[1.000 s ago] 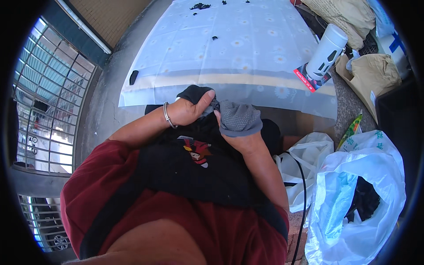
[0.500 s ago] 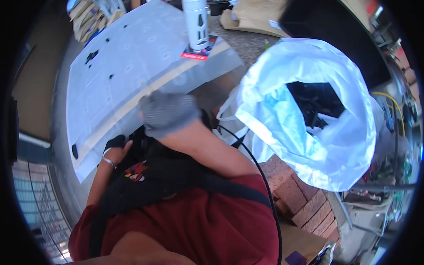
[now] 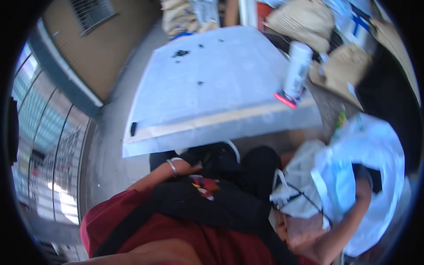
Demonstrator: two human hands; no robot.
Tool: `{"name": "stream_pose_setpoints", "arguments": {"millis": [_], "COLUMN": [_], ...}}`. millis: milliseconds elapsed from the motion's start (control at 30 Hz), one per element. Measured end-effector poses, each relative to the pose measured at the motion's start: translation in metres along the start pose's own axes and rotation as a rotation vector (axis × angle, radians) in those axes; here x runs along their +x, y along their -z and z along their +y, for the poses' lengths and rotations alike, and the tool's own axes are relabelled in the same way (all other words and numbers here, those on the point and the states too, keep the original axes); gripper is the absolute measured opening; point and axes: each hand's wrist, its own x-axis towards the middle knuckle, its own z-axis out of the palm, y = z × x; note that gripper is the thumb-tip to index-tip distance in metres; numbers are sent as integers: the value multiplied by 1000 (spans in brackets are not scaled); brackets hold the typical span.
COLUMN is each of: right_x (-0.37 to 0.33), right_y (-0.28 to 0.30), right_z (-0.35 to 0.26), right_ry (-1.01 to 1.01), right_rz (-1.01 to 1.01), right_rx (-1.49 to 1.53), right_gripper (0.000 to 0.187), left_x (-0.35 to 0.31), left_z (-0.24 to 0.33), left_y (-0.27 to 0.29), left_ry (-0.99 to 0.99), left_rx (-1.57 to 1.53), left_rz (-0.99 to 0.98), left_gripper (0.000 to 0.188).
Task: Sorting small black plastic components on a table and placing them into a plastic bag.
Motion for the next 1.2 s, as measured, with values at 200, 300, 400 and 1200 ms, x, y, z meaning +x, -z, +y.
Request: {"name": "stream_pose_setpoints", "arguments": {"millis": [200, 300, 400, 1200], "right_x": [38, 92, 88, -16], "right_y": [-25, -38, -27, -1], "right_z": [-45, 60, 18, -93], "right_ry": [113, 288, 84, 292], "right_rz": [156, 58, 147, 681], "right_rx": [-198, -511, 400, -353], "right_gripper": [34, 36, 52, 39], "left_x": [-25, -17, -22, -7], "left_z": [-13, -14, -31, -36], "left_y": [-19, -17, -30, -28], "left_ry": [-84, 19, -62, -42], "left_rx": [77, -2, 8, 79], "left_rz": [251, 82, 171, 100], "left_gripper": [33, 31, 30, 29]}}
